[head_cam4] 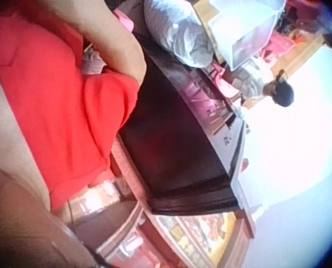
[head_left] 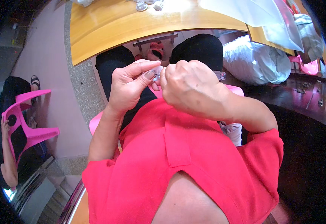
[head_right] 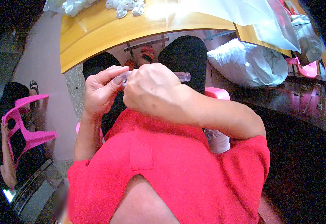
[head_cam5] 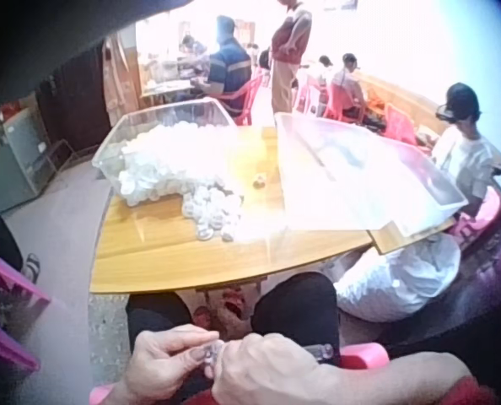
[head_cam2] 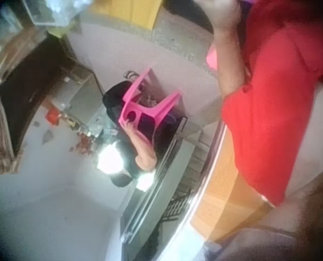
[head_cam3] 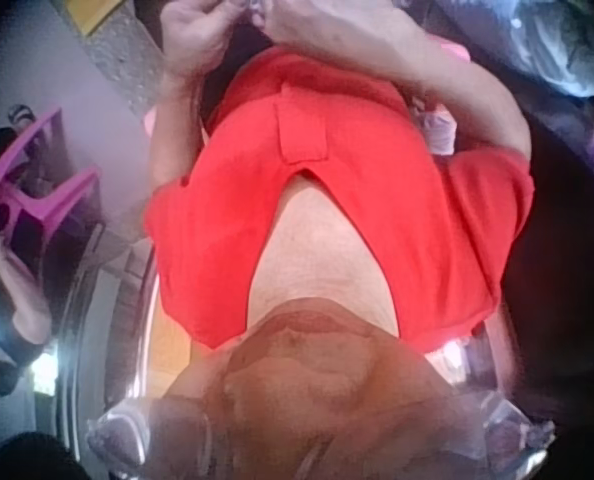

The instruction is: The person assembles white plastic parts by inserting small metal pins into each piece using a small tool. The person also moves clear plastic containers on the table to sort and access the components.

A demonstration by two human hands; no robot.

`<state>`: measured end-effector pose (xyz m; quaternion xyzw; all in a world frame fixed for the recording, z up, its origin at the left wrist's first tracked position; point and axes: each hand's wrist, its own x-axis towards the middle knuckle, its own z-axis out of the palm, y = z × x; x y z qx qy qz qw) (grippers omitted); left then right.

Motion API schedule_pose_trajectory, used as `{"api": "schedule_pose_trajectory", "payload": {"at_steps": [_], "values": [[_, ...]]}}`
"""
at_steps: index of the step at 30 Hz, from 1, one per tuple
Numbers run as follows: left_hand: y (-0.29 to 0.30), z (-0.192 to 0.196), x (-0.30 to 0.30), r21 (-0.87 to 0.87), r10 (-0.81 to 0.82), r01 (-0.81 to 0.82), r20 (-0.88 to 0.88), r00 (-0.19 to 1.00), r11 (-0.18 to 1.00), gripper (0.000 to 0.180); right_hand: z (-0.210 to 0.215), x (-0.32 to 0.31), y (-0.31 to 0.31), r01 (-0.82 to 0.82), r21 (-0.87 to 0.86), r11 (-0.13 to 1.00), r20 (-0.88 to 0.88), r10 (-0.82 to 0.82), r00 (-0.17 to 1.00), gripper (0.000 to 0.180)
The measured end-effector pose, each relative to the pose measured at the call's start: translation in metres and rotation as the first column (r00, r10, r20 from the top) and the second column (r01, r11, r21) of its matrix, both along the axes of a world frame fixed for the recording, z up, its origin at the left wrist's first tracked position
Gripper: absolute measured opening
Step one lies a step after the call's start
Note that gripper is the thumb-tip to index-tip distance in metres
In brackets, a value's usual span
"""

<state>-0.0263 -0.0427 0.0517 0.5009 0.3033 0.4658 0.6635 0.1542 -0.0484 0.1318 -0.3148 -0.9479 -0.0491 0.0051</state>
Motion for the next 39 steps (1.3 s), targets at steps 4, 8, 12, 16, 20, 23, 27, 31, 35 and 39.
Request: {"api": "schedule_pose_trajectory", "payload": {"at_steps": [4,8,12,16,20,23,27,31,35,39], "values": [[0.004,-0.006,0.000,-0.002,-0.015,0.015,-0.057,0.998,1.000,0.021,-0.003,0.003,0.018,-0.059,-0.206,0.977,-0.055,0.048,0.997,0.018],[0.007,-0.009,0.000,-0.050,-0.032,0.031,-0.021,0.999,0.998,0.020,-0.008,0.003,0.029,-0.064,-0.329,0.942,-0.016,0.062,0.998,0.019],[0.008,-0.014,0.003,-0.111,-0.020,0.012,-0.069,0.997,0.994,0.018,-0.015,0.005,0.034,-0.094,-0.332,0.939,-0.001,0.100,0.995,0.019],[0.009,-0.015,0.009,-0.091,-0.031,0.012,-0.205,0.978,0.996,0.017,-0.015,0.011,0.039,-0.158,-0.345,0.925,0.021,0.176,0.984,0.015],[0.013,-0.012,0.013,-0.155,-0.034,0.000,-0.216,0.976,0.988,0.019,-0.021,0.014,0.049,-0.115,-0.403,0.908,0.019,0.135,0.991,0.014],[0.027,-0.010,0.006,-0.199,0.025,-0.059,-0.172,0.985,0.978,0.024,-0.019,0.023,0.054,0.000,-0.356,0.934,-0.090,-0.034,0.995,0.015],[0.082,0.032,-0.009,0.190,0.448,-0.406,-0.377,0.810,0.894,0.027,-0.026,0.046,0.056,0.185,-0.308,0.933,-0.322,-0.285,0.903,0.013],[0.195,0.102,-0.041,0.761,0.868,-0.473,-0.233,0.439,0.443,0.022,-0.053,0.055,0.052,0.199,-0.374,0.906,-0.373,-0.344,0.862,0.009],[0.299,0.118,-0.087,0.738,0.844,-0.410,-0.462,0.272,0.536,0.032,-0.076,0.054,0.053,0.193,-0.403,0.895,-0.387,-0.358,0.850,0.009],[0.273,0.084,-0.041,0.998,0.993,0.054,0.034,0.114,-0.041,0.028,-0.080,0.062,0.053,0.254,-0.515,0.819,-0.248,-0.427,0.870,0.012]]}}
